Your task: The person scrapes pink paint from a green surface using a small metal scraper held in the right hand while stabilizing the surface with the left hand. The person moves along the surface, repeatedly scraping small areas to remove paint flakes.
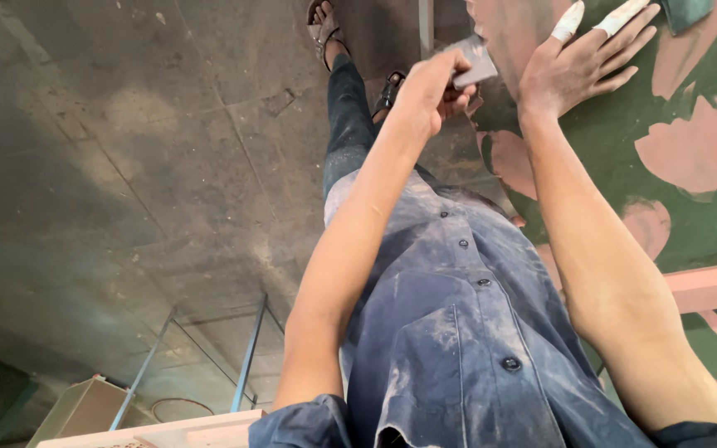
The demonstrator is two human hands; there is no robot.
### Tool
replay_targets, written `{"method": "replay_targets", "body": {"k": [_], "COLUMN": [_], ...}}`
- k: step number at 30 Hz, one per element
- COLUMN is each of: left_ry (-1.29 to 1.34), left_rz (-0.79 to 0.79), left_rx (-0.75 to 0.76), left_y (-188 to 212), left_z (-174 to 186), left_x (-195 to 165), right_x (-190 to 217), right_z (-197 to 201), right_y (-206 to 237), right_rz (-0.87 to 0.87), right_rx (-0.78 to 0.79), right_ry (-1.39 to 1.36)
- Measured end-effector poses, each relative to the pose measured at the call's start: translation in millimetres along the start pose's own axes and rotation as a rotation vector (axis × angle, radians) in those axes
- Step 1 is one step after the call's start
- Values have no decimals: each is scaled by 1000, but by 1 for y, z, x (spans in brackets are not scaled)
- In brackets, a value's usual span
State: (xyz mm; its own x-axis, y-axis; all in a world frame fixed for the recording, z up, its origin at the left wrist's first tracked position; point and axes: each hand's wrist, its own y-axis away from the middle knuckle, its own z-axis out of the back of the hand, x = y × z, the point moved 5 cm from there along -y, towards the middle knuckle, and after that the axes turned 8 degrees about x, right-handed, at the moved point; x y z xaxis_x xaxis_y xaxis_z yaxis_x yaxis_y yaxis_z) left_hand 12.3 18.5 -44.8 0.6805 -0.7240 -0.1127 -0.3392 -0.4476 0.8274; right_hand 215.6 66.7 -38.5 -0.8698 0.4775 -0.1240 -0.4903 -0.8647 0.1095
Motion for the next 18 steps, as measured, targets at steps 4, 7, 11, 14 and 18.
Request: {"method": "replay_targets", "body": {"k": [4, 7, 11, 14, 18], "left_ry": [-47, -30, -43, -50, -94], "left_rz": [-3, 0, -11, -32, -42], "left_rx": [-68, -93, -108, -124, -136], "left_y": [-9, -15, -25, -30, -39], "left_z": [-13, -28, -35, -36, -39], "left_x": [-4, -8, -14, -15, -19], "right_x": [-7, -11, -13, -9, -6], "right_z": [8, 17, 27, 31, 33], "right_y": [4, 2, -1, -5, -10], "right_rz": [39, 36, 60, 82, 99], "right_rx": [-8, 11, 18, 2, -14], "right_ry": [-70, -55, -55, -80, -91]}}
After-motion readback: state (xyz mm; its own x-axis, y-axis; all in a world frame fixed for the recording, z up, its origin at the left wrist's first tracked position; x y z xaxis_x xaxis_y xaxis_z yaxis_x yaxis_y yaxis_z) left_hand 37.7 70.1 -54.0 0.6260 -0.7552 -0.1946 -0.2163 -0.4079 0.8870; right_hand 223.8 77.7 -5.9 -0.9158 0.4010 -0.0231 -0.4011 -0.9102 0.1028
